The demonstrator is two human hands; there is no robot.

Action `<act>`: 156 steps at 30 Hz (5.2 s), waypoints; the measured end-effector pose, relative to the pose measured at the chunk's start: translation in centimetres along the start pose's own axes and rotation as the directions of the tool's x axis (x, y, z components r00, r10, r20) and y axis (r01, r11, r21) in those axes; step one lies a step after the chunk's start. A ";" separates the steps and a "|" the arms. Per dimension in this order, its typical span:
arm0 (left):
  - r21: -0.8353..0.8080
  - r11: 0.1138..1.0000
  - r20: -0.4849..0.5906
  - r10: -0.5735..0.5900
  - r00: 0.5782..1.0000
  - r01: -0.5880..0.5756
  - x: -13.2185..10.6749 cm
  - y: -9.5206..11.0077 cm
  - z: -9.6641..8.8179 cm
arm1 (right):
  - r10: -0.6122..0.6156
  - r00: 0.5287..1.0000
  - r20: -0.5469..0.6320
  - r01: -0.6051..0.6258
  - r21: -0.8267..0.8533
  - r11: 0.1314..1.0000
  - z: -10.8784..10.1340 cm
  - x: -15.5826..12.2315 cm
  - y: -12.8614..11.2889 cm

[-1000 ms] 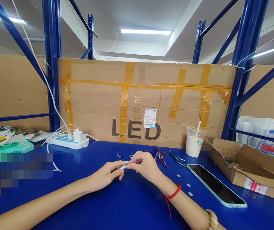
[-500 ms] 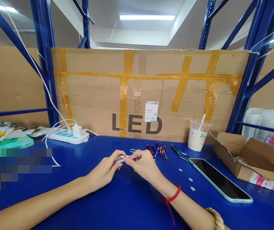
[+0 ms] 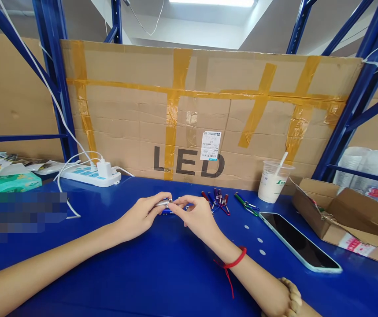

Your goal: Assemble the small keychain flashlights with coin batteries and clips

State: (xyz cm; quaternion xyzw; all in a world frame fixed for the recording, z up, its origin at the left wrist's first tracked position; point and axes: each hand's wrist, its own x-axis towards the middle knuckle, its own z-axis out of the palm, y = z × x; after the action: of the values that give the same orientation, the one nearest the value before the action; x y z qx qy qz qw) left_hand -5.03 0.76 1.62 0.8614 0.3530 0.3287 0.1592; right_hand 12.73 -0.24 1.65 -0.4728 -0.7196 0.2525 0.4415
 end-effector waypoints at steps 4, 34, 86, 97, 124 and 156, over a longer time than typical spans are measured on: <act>-0.039 0.998 -0.028 -0.045 0.999 0.044 0.2 -0.3 -0.1 | -0.367 0.929 -0.057 0.335 -0.298 0.894 -0.6 0.2 0.7; -0.132 0.990 0.126 0.061 0.990 -0.044 -0.7 0.2 0.5 | -0.616 0.786 0.044 0.551 -0.502 0.667 -1.1 -0.3 0.9; 0.112 0.987 0.061 0.106 0.993 -0.112 -1.2 -0.1 1.0 | -0.204 0.979 -0.005 0.203 -0.096 0.975 0.0 -0.1 0.6; 0.168 0.984 0.066 0.056 0.996 -0.067 -0.3 -0.4 0.4 | -0.196 0.981 0.000 0.194 -0.143 0.971 0.1 0.5 1.2; 0.035 0.999 0.091 -0.035 0.995 0.032 0.1 -0.5 0.7 | -0.273 0.961 -0.036 0.264 -0.161 0.951 -0.2 0.7 1.8; 0.072 0.996 -0.077 0.056 0.995 -0.050 0.3 -1.1 1.0 | -0.270 0.960 -0.072 0.266 -0.053 0.962 -0.2 0.5 0.9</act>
State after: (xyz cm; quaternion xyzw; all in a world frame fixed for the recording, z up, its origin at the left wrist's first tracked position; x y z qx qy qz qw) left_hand -4.75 1.71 0.48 0.8618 0.3471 0.3543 0.1062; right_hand 13.26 0.57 1.26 -0.3901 -0.7642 0.1560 0.4894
